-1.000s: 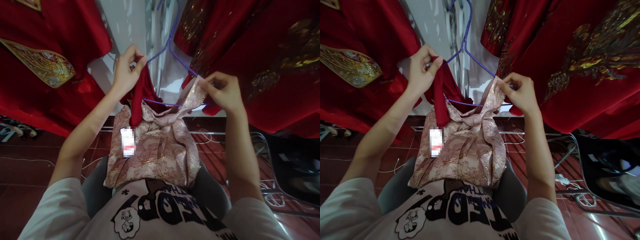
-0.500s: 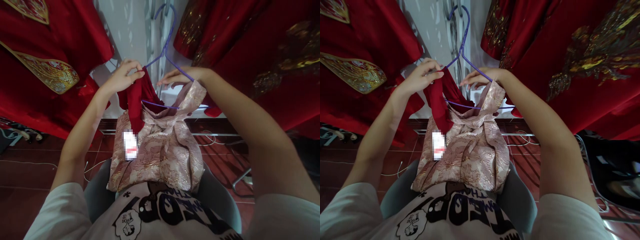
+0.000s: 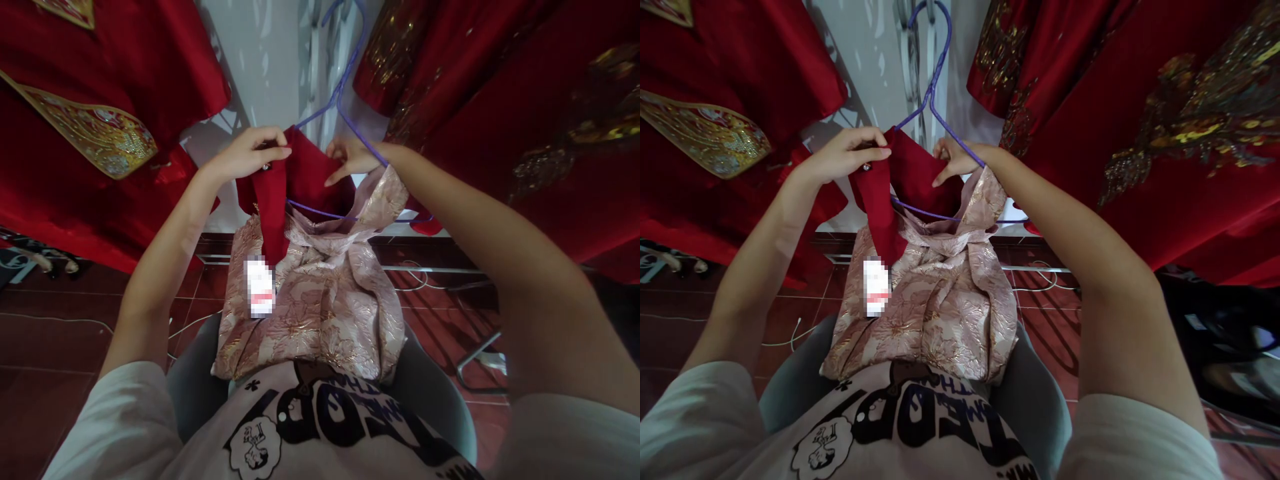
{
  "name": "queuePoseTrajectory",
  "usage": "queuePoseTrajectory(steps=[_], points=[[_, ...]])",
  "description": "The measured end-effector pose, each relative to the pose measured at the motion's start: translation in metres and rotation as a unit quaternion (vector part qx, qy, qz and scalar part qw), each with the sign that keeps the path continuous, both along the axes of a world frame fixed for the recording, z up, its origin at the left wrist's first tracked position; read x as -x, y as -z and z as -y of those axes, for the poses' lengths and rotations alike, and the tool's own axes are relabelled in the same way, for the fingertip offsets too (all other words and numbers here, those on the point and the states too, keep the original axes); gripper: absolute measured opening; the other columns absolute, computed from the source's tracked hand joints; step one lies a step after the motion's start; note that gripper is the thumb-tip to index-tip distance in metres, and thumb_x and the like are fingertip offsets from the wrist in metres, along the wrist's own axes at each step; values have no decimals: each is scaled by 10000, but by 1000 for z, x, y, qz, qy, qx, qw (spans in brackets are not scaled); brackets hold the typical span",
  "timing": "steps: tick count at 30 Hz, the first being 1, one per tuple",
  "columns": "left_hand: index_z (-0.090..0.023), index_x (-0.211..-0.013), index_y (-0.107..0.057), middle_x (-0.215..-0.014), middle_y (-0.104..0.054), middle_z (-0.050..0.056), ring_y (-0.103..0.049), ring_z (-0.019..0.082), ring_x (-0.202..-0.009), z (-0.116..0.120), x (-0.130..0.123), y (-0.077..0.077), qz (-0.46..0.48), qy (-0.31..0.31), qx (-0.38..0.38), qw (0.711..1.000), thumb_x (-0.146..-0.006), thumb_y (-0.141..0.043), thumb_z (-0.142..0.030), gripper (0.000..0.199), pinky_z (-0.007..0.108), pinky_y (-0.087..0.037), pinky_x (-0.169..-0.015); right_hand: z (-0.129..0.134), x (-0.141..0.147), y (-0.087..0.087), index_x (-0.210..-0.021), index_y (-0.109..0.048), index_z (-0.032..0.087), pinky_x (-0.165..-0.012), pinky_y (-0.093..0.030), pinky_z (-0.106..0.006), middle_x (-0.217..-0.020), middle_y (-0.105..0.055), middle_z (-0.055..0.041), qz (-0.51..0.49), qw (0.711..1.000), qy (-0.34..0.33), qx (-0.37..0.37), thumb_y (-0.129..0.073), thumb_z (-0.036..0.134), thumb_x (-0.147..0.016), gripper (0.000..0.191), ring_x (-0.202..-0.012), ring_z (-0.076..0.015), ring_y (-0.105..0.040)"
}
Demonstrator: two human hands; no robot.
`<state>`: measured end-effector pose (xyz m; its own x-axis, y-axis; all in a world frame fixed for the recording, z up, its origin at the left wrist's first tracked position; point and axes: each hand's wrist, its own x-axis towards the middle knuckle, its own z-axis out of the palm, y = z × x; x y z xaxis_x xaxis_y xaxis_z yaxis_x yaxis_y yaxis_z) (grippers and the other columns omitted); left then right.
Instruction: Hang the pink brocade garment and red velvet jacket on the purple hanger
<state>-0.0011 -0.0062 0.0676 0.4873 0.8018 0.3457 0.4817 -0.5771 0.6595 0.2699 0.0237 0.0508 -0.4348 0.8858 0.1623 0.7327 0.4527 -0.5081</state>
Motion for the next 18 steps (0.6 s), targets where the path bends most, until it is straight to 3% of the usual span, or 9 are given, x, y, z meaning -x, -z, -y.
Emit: queuePoseTrajectory(steps=[4, 6, 9, 13, 18], points=[[-204, -764, -613, -778, -598, 15, -610, 178, -782, 0, -3, 0, -13, -4, -28, 1000, -830, -699, -335, 170, 307, -496, -708, 4, -10, -25, -1276, -498, 167, -836, -467, -316, -1047, -672, -48, 124, 977, 30, -173, -775, 144, -774, 574, -848, -161, -569], [-210, -737, -607, -813, -603, 22, -618, 193, -843, -2, -4, 2, -13, -3, -54, 998, -821, -707, -307, 162, 328, -513, -777, 7, -12, -37, -1316, -446, 179, -937, -450, -359, -1123, -671, -81, 189, 958, 44, -212, -743, 130, -806, 592, -947, -203, -587], [-219, -726, -599, -828, -600, 24, -615, 204, -889, -5, -4, 7, -8, -8, -73, 997, -828, -712, -301, 174, 353, -512, -859, 10, -17, -46, -1251, -465, 199, -1075, -373, -410, -1290, -627, -122, 244, 941, 77, -221, -675, 97, -860, 456, -1120, -236, -586], [-219, -749, -586, -836, -601, 19, -613, 191, -840, -6, -3, 16, -4, -12, -68, 998, -873, -694, -348, 208, 346, -497, -828, 16, -38, -44, -1186, -570, 165, -908, -438, -371, -1376, -586, -185, 235, 942, 154, -184, -627, 131, -896, 297, -1167, -269, -601], [-210, -789, -568, -810, -599, 19, -622, 195, -816, -6, -9, 22, -10, 8, -60, 998, -912, -676, -446, 287, 344, -486, -803, 30, -88, -41, -1177, -649, 148, -804, -440, -343, -1291, -672, -172, 244, 929, 235, -148, -637, 67, -848, 339, -1151, -256, -644]])
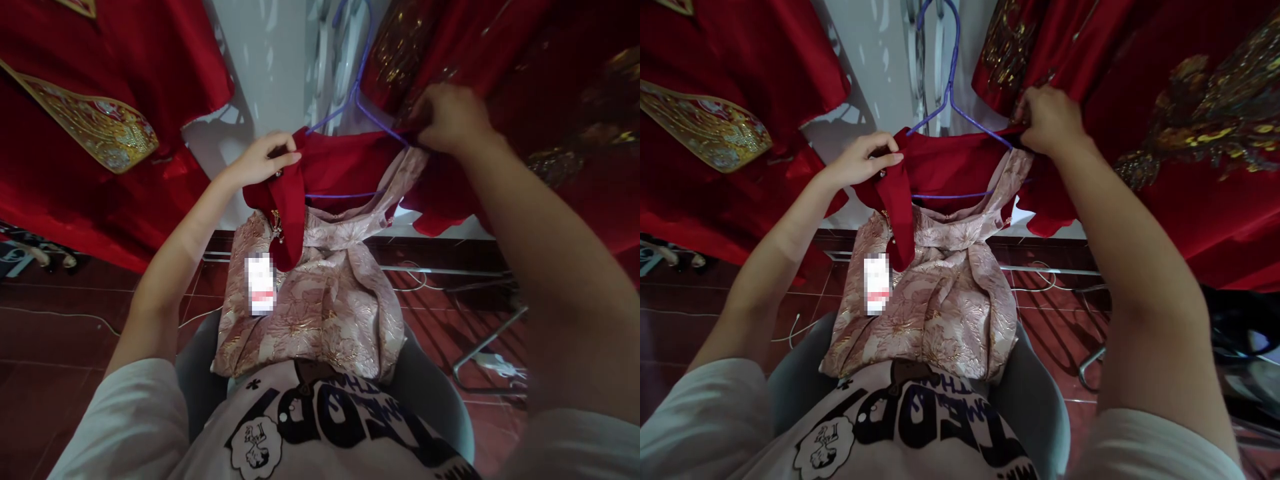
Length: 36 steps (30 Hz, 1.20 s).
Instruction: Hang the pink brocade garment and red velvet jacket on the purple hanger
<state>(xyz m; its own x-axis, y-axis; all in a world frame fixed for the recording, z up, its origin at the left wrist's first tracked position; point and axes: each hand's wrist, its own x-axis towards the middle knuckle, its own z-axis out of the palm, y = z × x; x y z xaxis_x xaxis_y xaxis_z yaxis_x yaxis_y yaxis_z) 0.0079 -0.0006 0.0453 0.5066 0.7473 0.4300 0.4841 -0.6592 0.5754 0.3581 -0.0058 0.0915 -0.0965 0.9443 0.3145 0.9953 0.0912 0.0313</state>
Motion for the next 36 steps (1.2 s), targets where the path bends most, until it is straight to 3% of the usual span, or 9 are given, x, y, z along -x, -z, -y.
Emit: queuePoseTrajectory(steps=[6, 13, 16, 22, 25, 28, 32, 34, 36], points=[[-226, -792, -570, -753, -583, 25, -626, 220, -801, -2, -1, 5, 22, 6, 17, 1000, -875, -693, -578, 382, 360, -493, -772, 24, -51, -1, -1198, -714, 86, -810, -448, -357, -1239, -721, -175, -24, 994, 103, -30, -626, 3, -850, 369, -1169, -225, -668], [-241, -780, -570, -703, -566, 27, -625, 254, -852, -2, -3, 8, 35, 0, 0, 999, -849, -718, -579, 375, 405, -514, -833, 39, -81, 7, -1156, -757, 150, -758, -438, -371, -1169, -770, -131, -21, 991, 131, 29, -724, -48, -773, 433, -1098, -204, -702], [-242, -788, -569, -723, -583, 32, -622, 250, -855, 1, -4, 9, 17, 1, -10, 1000, -879, -685, -572, 362, 404, -515, -847, 40, -81, 6, -1051, -768, 142, -744, -406, -385, -1226, -752, -123, -13, 990, 134, 51, -763, -7, -771, 317, -1115, -217, -698], [-235, -824, -565, -789, -610, 40, -601, 234, -838, 7, -8, 17, 20, -14, -58, 998, -910, -631, -587, 368, 391, -503, -852, 61, -32, 0, -819, -737, 129, -821, -441, -390, -800, -742, -43, -100, 993, 36, 47, -742, 78, -804, 54, -780, -135, -655], [-247, -831, -567, -794, -609, 45, -593, 242, -840, 10, -9, 20, 27, -27, -62, 997, -902, -639, -599, 366, 396, -499, -846, 79, 6, -1, -713, -680, 143, -798, -469, -352, -666, -663, -19, -172, 985, 14, 13, -675, 73, -794, 107, -655, -107, -570], [-257, -829, -569, -776, -593, 45, -586, 249, -819, 12, -10, 20, 22, -34, -72, 997, -907, -638, -578, 337, 416, -492, -848, 103, 40, 4, -713, -644, 153, -699, -463, -326, -665, -633, -30, -301, 953, -31, -2, -610, 92, -763, 86, -632, -124, -551], [-262, -823, -566, -771, -585, 45, -587, 254, -825, 13, -9, 18, 25, -37, -73, 996, -905, -648, -552, 312, 426, -486, -857, 138, 67, 16, -739, -594, 200, -628, -464, -321, -733, -671, -38, -394, 893, -204, 78, -582, 227, -754, 33, -661, -167, -600], [-265, -829, -563, -781, -588, 46, -585, 257, -842, 11, -8, 18, 29, -38, -68, 997, -901, -643, -577, 330, 424, -486, -861, 148, 69, 23, -789, -598, 228, -655, -492, -344, -771, -686, -27, -368, 890, -242, 119, -597, 282, -754, 64, -694, -188, -622], [-267, -844, -565, -809, -596, 54, -585, 262, -862, 10, -7, 20, 27, -34, -73, 996, -911, -615, -606, 350, 430, -485, -878, 149, 64, 31, -817, -593, 248, -687, -512, -367, -767, -670, -19, -326, 907, -233, 131, -623, 327, -766, 99, -701, -197, -613]])
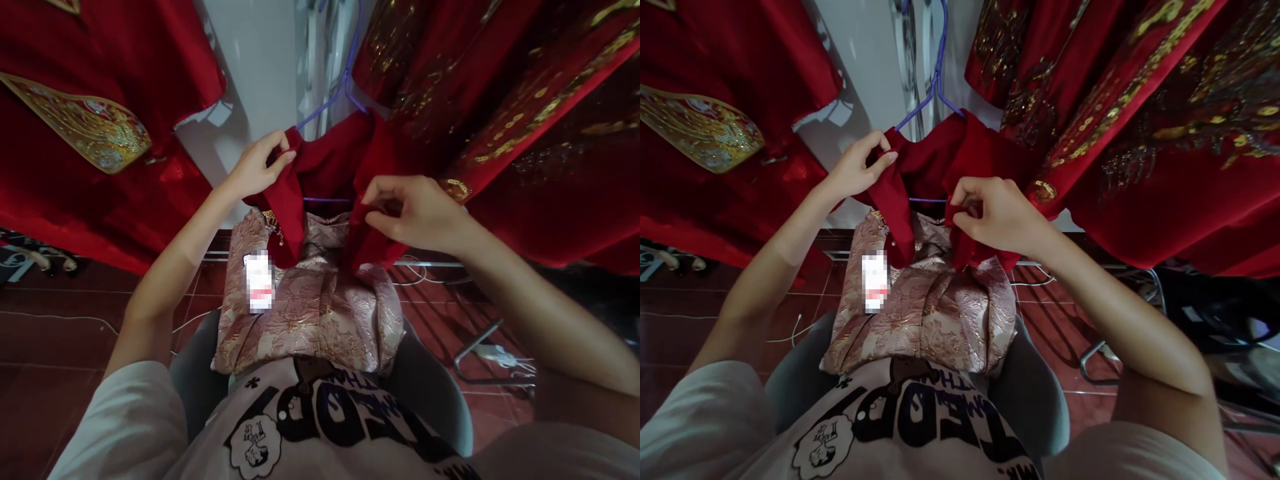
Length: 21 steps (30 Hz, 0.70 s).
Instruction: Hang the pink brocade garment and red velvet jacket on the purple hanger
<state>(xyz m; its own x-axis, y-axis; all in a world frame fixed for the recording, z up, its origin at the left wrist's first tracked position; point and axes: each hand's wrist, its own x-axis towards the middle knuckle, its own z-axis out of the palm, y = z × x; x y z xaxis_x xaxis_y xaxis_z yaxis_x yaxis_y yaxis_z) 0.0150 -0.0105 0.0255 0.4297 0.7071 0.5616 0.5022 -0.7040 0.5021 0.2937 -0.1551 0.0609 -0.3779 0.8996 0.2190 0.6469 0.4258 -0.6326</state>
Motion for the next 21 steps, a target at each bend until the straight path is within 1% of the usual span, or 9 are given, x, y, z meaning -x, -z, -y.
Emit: queuePoseTrajectory(steps=[2, 4, 7, 9, 11, 13, 15, 17, 21], points=[[-265, -858, -571, -872, -607, 76, -590, 274, -909, 0, 0, 3, -2, -3, -24, 1000, -928, -576, -627, 368, 449, -479, -912, -6, -9, 11, -817, -571, 252, -709, -525, -381, -768, -645, -20, 31, 999, 16, 5, -652, 375, -775, 153, -712, -203, -598], [-265, -864, -578, -968, -613, 106, -582, 298, -1007, 2, 1, 8, 8, -31, -67, 997, -935, -554, -646, 389, 475, -463, -960, -17, -19, 27, -838, -555, 249, -731, -539, -397, -813, -635, -30, 43, 999, 28, 14, -695, 429, -758, 242, -742, -212, -595], [-270, -888, -584, -1063, -603, 124, -549, 318, -1121, 7, 1, 17, 40, -93, -120, 988, -938, -529, -681, 418, 492, -438, -999, -38, -27, 53, -1036, -552, 230, -777, -567, -437, -992, -631, -82, 21, 996, 91, -14, -774, 525, -708, 494, -841, -243, -613], [-281, -942, -579, -1006, -608, 101, -568, 294, -1062, 12, -1, 24, 62, -112, -113, 985, -966, -472, -688, 422, 466, -452, -955, -55, -25, 67, -1231, -492, 213, -831, -580, -465, -1206, -567, -139, -12, 989, 124, -81, -807, 565, -676, 729, -1009, -284, -610], [-300, -1018, -567, -886, -602, 57, -588, 256, -933, 16, -6, 31, 77, -112, -81, 987, -987, -435, -679, 402, 418, -469, -869, -71, -18, 76, -1376, -395, 207, -920, -564, -521, -1361, -457, -176, -8, 980, 145, -138, -770, 585, -733, 834, -1192, -330, -545], [-316, -1089, -553, -809, -587, 26, -585, 231, -834, 20, -14, 38, 79, -109, -57, 989, -990, -448, -667, 379, 386, -468, -795, -85, -8, 82, -1440, -328, 193, -1025, -503, -600, -1417, -380, -199, 15, 969, 175, -175, -723, 538, -798, 828, -1316, -377, -453], [-316, -1124, -545, -804, -594, 21, -584, 222, -799, 25, -21, 42, 75, -105, -50, 990, -985, -475, -662, 380, 378, -465, -763, -95, 2, 88, -1463, -304, 176, -1104, -425, -655, -1419, -358, -212, 40, 959, 205, -191, -677, 439, -838, 773, -1371, -411, -398], [-303, -1130, -544, -830, -606, 30, -593, 222, -808, 30, -25, 44, 75, -103, -49, 991, -983, -478, -671, 402, 377, -467, -761, -101, 8, 95, -1473, -308, 171, -1141, -386, -662, -1402, -373, -212, 58, 952, 228, -195, -608, 328, -863, 698, -1378, -412, -401], [-292, -1123, -548, -864, -608, 35, -608, 221, -848, 38, -31, 41, 81, -114, -47, 989, -981, -456, -702, 444, 369, -474, -784, -111, 10, 106, -1493, -314, 171, -1127, -427, -615, -1397, -388, -210, 58, 944, 261, -194, -485, 230, -903, 617, -1350, -367, -456]])
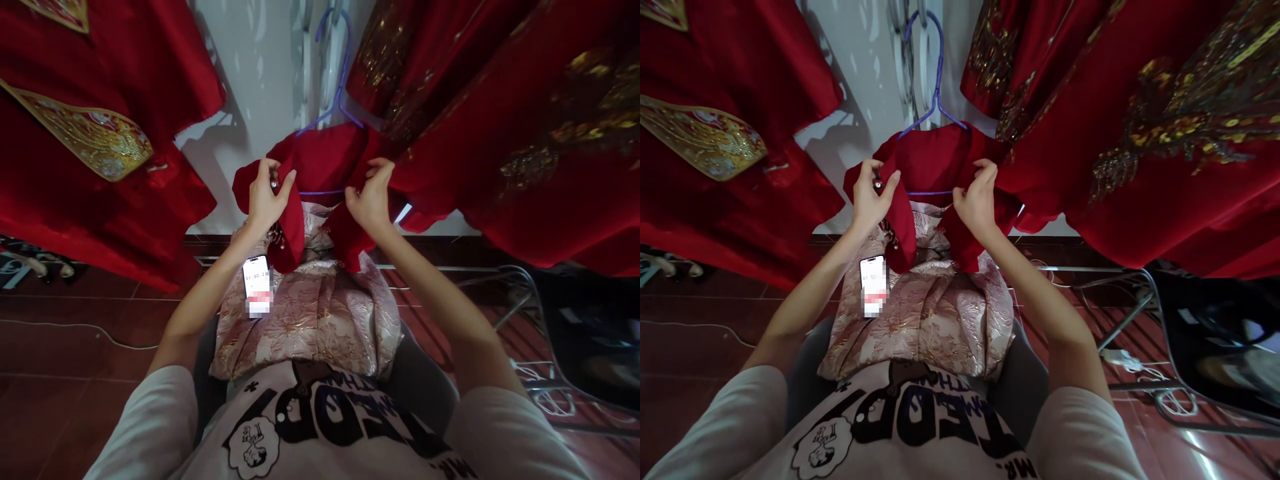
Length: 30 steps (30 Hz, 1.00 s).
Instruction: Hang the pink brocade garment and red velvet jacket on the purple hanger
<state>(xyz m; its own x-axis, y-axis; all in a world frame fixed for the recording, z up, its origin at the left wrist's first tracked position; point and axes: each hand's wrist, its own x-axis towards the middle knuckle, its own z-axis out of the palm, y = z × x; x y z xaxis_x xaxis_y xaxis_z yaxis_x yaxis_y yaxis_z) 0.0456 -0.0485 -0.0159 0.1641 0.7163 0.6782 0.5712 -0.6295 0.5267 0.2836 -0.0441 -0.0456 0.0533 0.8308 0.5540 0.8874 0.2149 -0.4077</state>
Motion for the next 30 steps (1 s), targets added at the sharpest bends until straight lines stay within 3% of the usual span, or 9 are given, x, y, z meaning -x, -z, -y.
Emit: queuePoseTrajectory(steps=[5, 9, 11, 15, 18, 22, 26, 30], points=[[-291, -1104, -579, -857, -625, 38, -615, 220, -831, 8, -19, -11, 17, 6, -12, 1000, -1009, -492, -604, 338, 373, -483, -793, -14, 3, -1, -1486, -302, 164, -1110, -437, -616, -1425, -378, -219, -12, 1000, 14, -16, -514, 362, -953, 607, -1365, -373, -453], [-278, -1085, -611, -819, -627, 21, -607, 192, -763, 13, -28, -17, -3, 83, -2, 997, -989, -589, -422, 175, 359, -476, -762, -22, 4, -7, -1438, -361, 164, -1095, -462, -578, -1362, -448, -213, -1, 999, 37, -34, -465, 357, -984, 504, -1335, -358, -505], [-269, -1075, -620, -813, -622, 14, -599, 182, -754, 12, -26, -15, -17, 106, 7, 994, -968, -616, -371, 148, 348, -468, -746, -23, 0, -9, -1415, -381, 155, -1067, -484, -552, -1329, -488, -211, -30, 999, 37, -15, -427, 286, -975, 460, -1266, -339, -566], [-256, -1050, -622, -795, -601, 1, -581, 166, -750, 0, -18, -4, 0, 90, 16, 996, -939, -657, -319, 133, 323, -453, -721, -22, -11, -11, -1317, -452, 155, -1016, -515, -473, -1225, -587, -180, -115, 992, 7, 59, -440, 247, -943, 385, -1129, -300, -639], [-232, -1043, -612, -790, -592, -14, -573, 142, -724, -8, -22, 2, 19, 82, 18, 996, -929, -675, -286, 141, 295, -452, -716, -21, -10, -10, -1192, -494, 192, -1003, -518, -486, -1089, -632, -124, -176, 982, -41, 53, -454, 303, -963, 258, -1050, -280, -651], [-202, -1018, -601, -795, -605, -24, -589, 120, -736, -6, -37, 2, -2, 120, 26, 992, -909, -676, -215, 133, 258, -457, -726, -17, 6, -12, -1034, -500, 234, -989, -538, -481, -966, -627, -52, -238, 954, -177, 28, -466, 379, -997, 154, -943, -222, -648], [-200, -1021, -595, -782, -619, -29, -608, 116, -734, 2, -43, 3, -10, 152, 42, 988, -881, -663, -137, 168, 245, -473, -727, -7, 18, -16, -978, -501, 251, -944, -573, -414, -934, -612, -20, -297, 916, -268, 37, -579, 474, -968, 236, -892, -183, -643], [-208, -1124, -588, -975, -691, 19, -675, 138, -897, 4, -39, 14, 53, 164, 60, 983, -876, -668, -116, 276, 257, -517, -841, 11, 19, -15, -1069, -537, 275, -873, -600, -364, -975, -617, -20, -390, 863, -309, 85, -561, 646, -947, 391, -917, -174, -655]])
